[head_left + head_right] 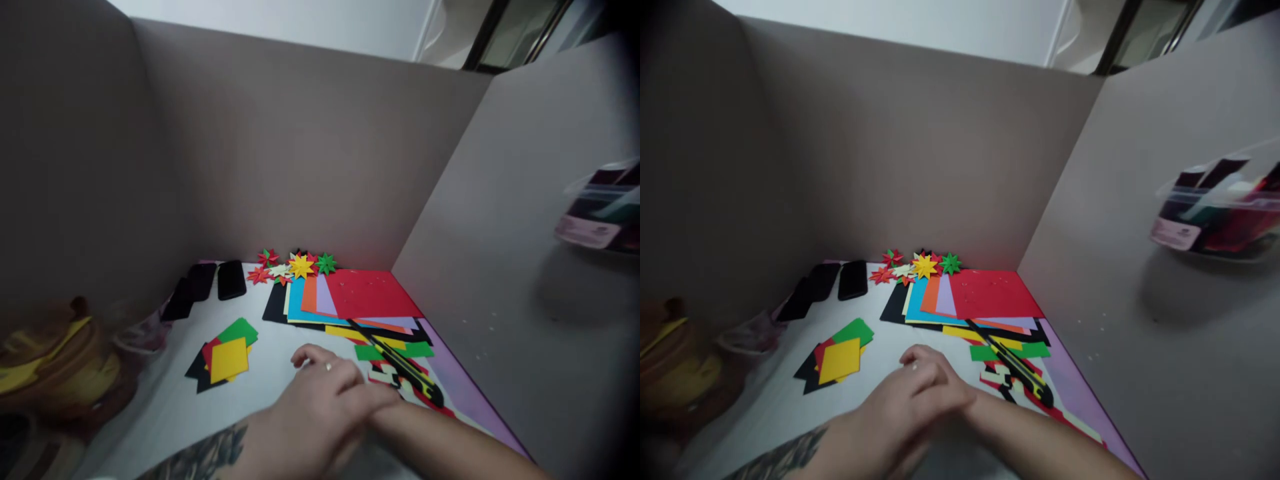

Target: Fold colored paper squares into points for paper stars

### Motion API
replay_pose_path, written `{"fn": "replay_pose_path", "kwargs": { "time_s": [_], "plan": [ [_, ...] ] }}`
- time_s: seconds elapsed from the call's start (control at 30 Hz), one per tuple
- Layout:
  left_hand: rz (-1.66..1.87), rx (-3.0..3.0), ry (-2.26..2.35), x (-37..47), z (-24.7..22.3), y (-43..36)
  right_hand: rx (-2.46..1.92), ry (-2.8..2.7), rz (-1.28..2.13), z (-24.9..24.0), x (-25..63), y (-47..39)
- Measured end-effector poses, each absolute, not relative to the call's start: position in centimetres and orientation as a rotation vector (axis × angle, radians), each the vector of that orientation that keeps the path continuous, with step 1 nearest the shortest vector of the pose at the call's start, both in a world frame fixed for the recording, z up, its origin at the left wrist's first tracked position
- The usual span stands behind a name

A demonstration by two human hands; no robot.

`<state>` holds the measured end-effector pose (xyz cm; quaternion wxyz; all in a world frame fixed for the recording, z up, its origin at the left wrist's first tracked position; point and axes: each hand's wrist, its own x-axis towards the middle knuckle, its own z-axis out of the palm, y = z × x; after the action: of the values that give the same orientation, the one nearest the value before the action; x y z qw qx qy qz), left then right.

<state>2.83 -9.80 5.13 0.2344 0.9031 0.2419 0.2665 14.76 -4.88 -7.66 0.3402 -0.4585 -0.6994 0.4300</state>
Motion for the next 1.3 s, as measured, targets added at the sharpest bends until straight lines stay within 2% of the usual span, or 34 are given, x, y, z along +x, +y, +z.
{"fn": "replay_pose_path", "kwargs": {
  "time_s": [0.17, 0.3, 0.37, 0.47, 0.63, 0.83, 0.97, 1.07, 1.17, 1.3],
  "plan": [
    [0.627, 2.476, 1.150, 0.7, 3.1, -6.1, -1.118, -1.971, 1.149, -8.2, 14.7, -8.6],
    [0.501, 2.214, 1.730, -6.3, -0.2, -3.5, -1.041, -2.032, 1.173, -8.3, 15.0, -8.8],
    [0.442, 2.081, 1.819, -9.8, -1.6, -3.1, -1.035, -2.037, 1.186, -8.3, 15.2, -8.7],
    [0.359, 1.951, 1.812, -13.0, -3.3, -2.9, -1.028, -2.062, 1.189, -8.2, 15.3, -8.8],
    [0.435, 1.804, 1.774, -13.7, -4.5, -2.5, -1.003, -2.092, 1.219, -7.9, 15.5, -9.0],
    [0.583, 1.690, 1.777, -14.2, -3.7, -2.6, -1.016, -2.087, 1.247, -8.0, 15.7, -9.0],
    [0.907, 1.299, 1.634, -12.7, -2.5, -4.0, -1.018, -2.030, 1.311, -7.8, 15.9, -8.8],
    [0.945, 1.080, 1.454, -9.9, -2.3, -5.0, -1.076, -1.886, 1.340, -7.3, 16.2, -8.2],
    [0.937, 1.034, 1.369, -6.7, -2.7, -5.6, -1.066, -1.964, 1.075, -6.8, 16.5, -7.3],
    [0.929, 0.903, 1.291, -3.8, -3.6, -6.1, -1.062, -2.228, 0.511, -6.8, 16.1, -5.8]
  ]
}}
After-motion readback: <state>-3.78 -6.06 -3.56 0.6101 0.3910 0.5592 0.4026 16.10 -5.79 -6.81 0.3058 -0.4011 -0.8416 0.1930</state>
